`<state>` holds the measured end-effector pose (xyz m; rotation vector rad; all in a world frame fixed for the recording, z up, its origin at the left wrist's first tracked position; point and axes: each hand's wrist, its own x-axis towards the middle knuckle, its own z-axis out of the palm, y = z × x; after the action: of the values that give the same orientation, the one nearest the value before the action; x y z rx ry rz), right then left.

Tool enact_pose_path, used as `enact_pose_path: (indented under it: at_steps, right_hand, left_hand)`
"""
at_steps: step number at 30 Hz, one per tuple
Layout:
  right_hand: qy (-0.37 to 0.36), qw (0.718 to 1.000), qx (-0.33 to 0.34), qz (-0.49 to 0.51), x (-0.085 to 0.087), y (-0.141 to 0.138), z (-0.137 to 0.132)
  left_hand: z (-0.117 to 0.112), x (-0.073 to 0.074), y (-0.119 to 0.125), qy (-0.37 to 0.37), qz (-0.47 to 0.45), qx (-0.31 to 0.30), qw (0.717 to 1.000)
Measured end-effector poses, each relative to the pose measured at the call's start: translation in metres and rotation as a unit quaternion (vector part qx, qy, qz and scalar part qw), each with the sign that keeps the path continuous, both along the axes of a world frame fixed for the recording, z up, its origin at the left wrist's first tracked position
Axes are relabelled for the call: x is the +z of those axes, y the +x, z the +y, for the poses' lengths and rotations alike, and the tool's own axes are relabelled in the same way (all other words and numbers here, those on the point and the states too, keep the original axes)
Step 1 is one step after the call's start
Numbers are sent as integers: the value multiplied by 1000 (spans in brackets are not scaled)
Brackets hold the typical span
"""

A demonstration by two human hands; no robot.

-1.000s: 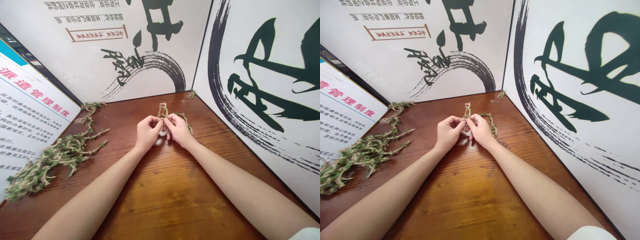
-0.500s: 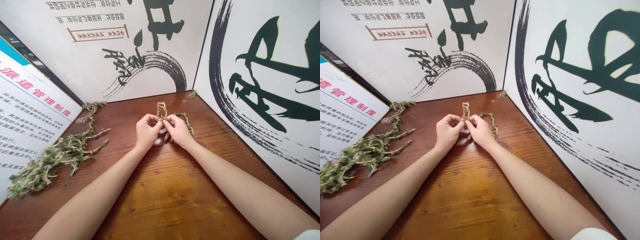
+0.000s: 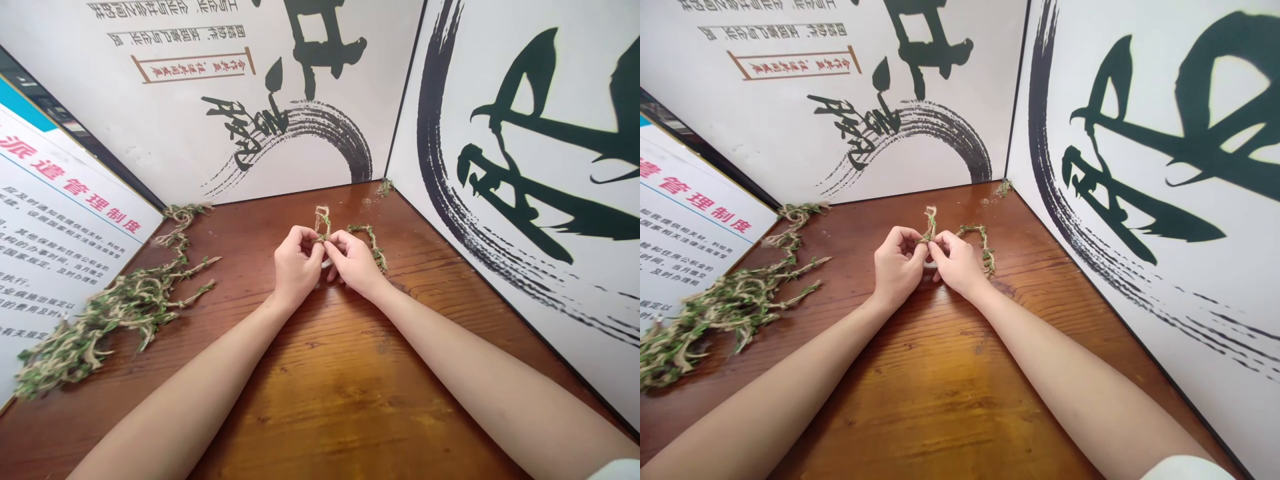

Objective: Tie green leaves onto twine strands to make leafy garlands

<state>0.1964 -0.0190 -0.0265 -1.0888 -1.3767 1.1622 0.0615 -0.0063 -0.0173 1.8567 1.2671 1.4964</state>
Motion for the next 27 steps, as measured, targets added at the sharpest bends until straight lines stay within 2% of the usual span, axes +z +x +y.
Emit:
enact_pose_path:
  at_steps: [5,12,19,27]
  right_hand:
    - [12,1000,1,8,3,0,-2]
    - [27,999,21,-26,3,0,-3]
    - [30,999,26,-38,5,0,-4]
    - [10,1000,3,-16,0,1,0]
  left_hand:
    - [1,2,-1,28,5,-17,999]
    - [2,-3,-2,-14,-38,-27,999]
    - [1,4,3,-37,-95,-35,994]
    - [4,2,-1,-5,-25,-28,999]
